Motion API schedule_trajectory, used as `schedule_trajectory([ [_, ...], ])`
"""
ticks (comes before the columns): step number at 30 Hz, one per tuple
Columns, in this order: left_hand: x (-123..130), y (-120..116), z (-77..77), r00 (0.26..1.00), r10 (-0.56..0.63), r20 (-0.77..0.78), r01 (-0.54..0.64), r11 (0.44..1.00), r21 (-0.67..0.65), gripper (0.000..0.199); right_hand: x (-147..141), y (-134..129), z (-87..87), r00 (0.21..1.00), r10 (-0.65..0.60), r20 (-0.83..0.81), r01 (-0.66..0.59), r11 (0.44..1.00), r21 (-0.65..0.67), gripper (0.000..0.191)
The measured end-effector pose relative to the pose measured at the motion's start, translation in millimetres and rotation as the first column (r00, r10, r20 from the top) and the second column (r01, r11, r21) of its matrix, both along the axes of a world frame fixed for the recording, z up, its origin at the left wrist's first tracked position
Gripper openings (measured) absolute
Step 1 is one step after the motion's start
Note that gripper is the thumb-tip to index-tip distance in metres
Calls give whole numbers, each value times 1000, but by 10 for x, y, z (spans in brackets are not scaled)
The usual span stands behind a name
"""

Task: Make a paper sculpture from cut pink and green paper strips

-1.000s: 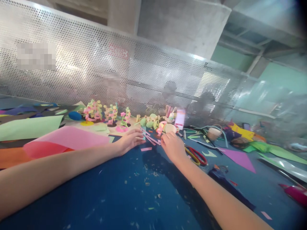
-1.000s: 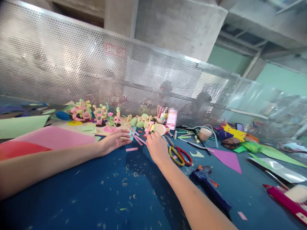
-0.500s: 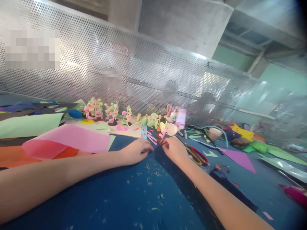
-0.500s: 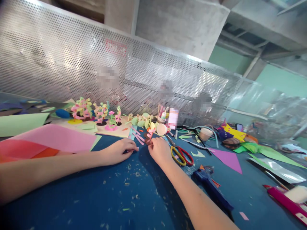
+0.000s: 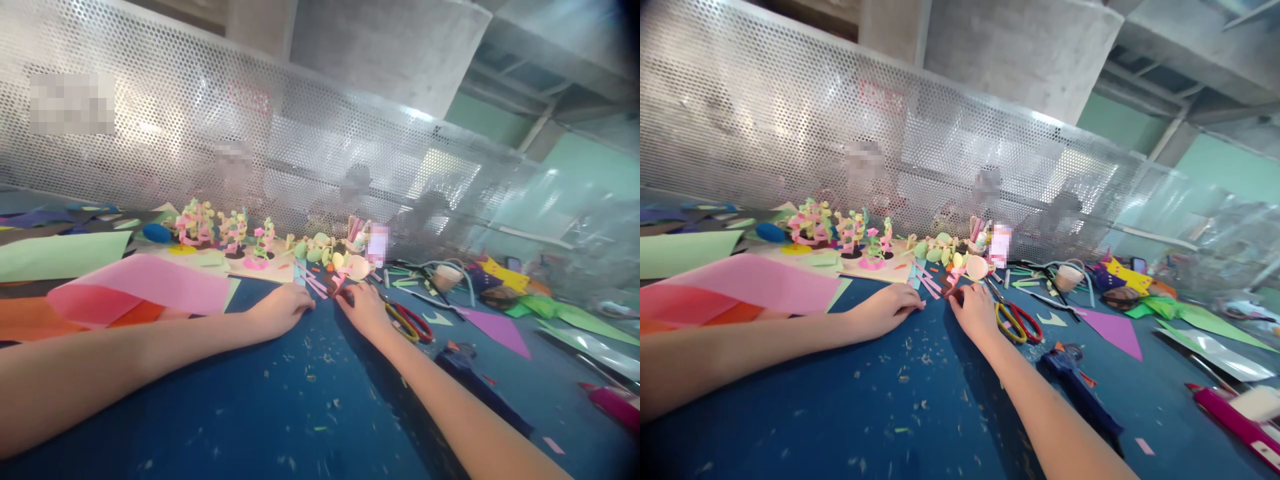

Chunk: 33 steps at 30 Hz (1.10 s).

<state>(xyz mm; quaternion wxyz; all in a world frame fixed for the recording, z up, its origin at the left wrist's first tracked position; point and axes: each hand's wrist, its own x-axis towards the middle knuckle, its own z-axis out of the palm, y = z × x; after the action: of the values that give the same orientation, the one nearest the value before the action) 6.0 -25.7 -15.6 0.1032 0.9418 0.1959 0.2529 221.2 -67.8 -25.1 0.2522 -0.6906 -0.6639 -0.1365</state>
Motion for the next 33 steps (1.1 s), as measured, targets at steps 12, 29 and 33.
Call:
schedule_trajectory([
  [12, -6, 16, -21, 1000, -1, 4, 1, 1000, 15, 28, 148, 161, 86, 817, 8, -577, -50, 997, -57, 23],
  [29, 14, 289, 40, 999, -31, 38, 35, 995, -90, 23, 102, 172, 7, 618, 21, -786, -14, 1000, 15, 22],
  [33, 170, 496, 81, 994, -107, 34, 110, 991, -74, 22, 110, 178, -37, 608, 68, -791, -26, 997, 67, 21],
])
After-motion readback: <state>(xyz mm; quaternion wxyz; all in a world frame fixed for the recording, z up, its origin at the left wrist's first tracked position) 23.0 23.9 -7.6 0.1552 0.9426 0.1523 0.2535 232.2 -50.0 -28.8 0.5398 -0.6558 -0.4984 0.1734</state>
